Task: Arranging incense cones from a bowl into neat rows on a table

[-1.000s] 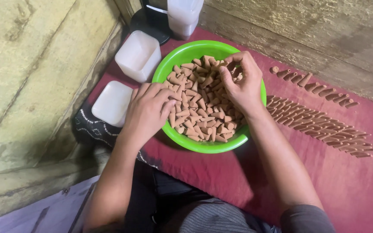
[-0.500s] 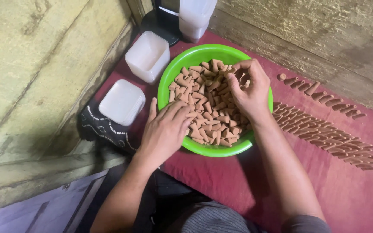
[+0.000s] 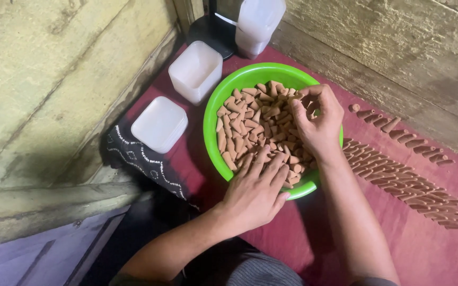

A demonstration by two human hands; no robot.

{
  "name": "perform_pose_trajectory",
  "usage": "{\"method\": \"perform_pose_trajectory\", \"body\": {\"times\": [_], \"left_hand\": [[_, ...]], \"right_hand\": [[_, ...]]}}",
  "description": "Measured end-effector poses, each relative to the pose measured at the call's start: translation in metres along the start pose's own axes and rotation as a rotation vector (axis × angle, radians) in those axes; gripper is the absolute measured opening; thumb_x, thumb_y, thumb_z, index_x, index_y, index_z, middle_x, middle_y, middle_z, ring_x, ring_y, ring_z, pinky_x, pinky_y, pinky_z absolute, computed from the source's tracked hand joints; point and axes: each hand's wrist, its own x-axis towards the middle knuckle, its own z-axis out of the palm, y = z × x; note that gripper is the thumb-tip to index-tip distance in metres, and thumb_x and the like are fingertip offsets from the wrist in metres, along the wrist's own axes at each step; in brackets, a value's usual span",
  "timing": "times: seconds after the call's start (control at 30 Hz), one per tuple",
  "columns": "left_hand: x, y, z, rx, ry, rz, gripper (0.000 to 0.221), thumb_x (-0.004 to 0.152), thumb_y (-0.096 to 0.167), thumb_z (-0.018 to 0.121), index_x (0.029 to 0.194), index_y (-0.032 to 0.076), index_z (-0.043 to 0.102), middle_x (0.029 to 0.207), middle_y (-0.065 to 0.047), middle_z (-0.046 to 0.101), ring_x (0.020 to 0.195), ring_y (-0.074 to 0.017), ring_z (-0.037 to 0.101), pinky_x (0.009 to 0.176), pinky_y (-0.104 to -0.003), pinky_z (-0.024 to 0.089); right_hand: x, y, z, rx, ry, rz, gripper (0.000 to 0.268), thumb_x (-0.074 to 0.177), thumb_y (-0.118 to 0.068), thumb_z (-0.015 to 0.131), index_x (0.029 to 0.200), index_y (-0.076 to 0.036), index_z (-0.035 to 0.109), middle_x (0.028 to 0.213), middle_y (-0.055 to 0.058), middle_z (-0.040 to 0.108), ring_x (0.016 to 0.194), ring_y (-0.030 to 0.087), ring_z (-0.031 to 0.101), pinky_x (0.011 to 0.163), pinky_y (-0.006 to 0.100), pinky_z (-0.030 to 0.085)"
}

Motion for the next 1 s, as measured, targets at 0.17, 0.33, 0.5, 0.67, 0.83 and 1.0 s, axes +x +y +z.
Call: {"method": "perform_pose_trajectory", "body": {"times": [0.17, 0.33, 0.5, 0.67, 0.83, 1.0], "left_hand": [[0.017, -0.076, 0.024, -0.223, 0.34, 0.018, 0.016, 0.095, 0.016, 0.062, 0.108, 0.015, 0.071, 0.12, -0.007, 0.065, 0.115, -0.0306, 0.063, 0.098, -0.044, 0.05], [0.062, -0.152, -0.008, 0.283, 0.456, -0.116, 0.014, 0.097, 0.037, 0.061, 0.099, 0.024, 0.066, 0.1, 0.002, 0.058, 0.088, -0.0224, 0.059, 0.071, -0.041, 0.049], [0.098, -0.156, 0.001, 0.468, 0.211, -0.18, 0.021, 0.082, 0.037, 0.077, 0.097, 0.022, 0.076, 0.098, -0.003, 0.06, 0.094, -0.0283, 0.057, 0.08, -0.049, 0.042], [0.11, -0.156, -0.005, 0.263, 0.24, -0.218, 0.008, 0.086, 0.03, 0.072, 0.087, 0.023, 0.073, 0.095, -0.001, 0.058, 0.094, -0.0283, 0.057, 0.077, -0.047, 0.042], [0.114, -0.119, -0.055, -0.503, 0.26, -0.326, 0.007, 0.091, 0.026, 0.072, 0.097, 0.025, 0.074, 0.088, -0.003, 0.078, 0.092, -0.0315, 0.075, 0.08, -0.041, 0.057], [0.132, -0.127, -0.031, -0.836, 0.148, -0.281, 0.009, 0.097, 0.017, 0.068, 0.105, 0.013, 0.072, 0.094, -0.013, 0.078, 0.066, -0.017, 0.074, 0.051, -0.023, 0.063]], "right_hand": [[-0.001, 0.004, 0.0, -0.023, -0.009, -0.003, 0.017, 0.094, 0.001, 0.081, 0.105, 0.002, 0.068, 0.09, 0.015, 0.063, 0.072, 0.028, 0.065, 0.057, 0.033, 0.052], [-0.002, 0.006, 0.003, -0.026, -0.009, -0.013, 0.017, 0.096, -0.005, 0.08, 0.106, 0.002, 0.067, 0.089, 0.016, 0.062, 0.072, 0.028, 0.065, 0.057, 0.034, 0.052], [0.003, -0.003, 0.003, -0.039, -0.021, -0.025, 0.017, 0.092, -0.002, 0.08, 0.104, 0.001, 0.068, 0.086, 0.015, 0.063, 0.071, 0.03, 0.066, 0.055, 0.037, 0.052], [0.002, 0.001, 0.003, -0.061, -0.047, 0.012, 0.017, 0.093, -0.007, 0.08, 0.104, -0.001, 0.068, 0.086, 0.015, 0.064, 0.074, 0.031, 0.066, 0.058, 0.038, 0.052], [0.004, -0.001, 0.004, -0.045, -0.066, 0.013, 0.017, 0.092, -0.006, 0.078, 0.105, -0.004, 0.069, 0.089, 0.015, 0.065, 0.078, 0.033, 0.066, 0.062, 0.039, 0.054], [0.002, -0.009, 0.004, 0.152, -0.132, 0.2, 0.041, 0.093, 0.007, 0.069, 0.131, 0.002, 0.057, 0.097, 0.019, 0.066, 0.084, 0.027, 0.069, 0.07, 0.039, 0.059]]}}
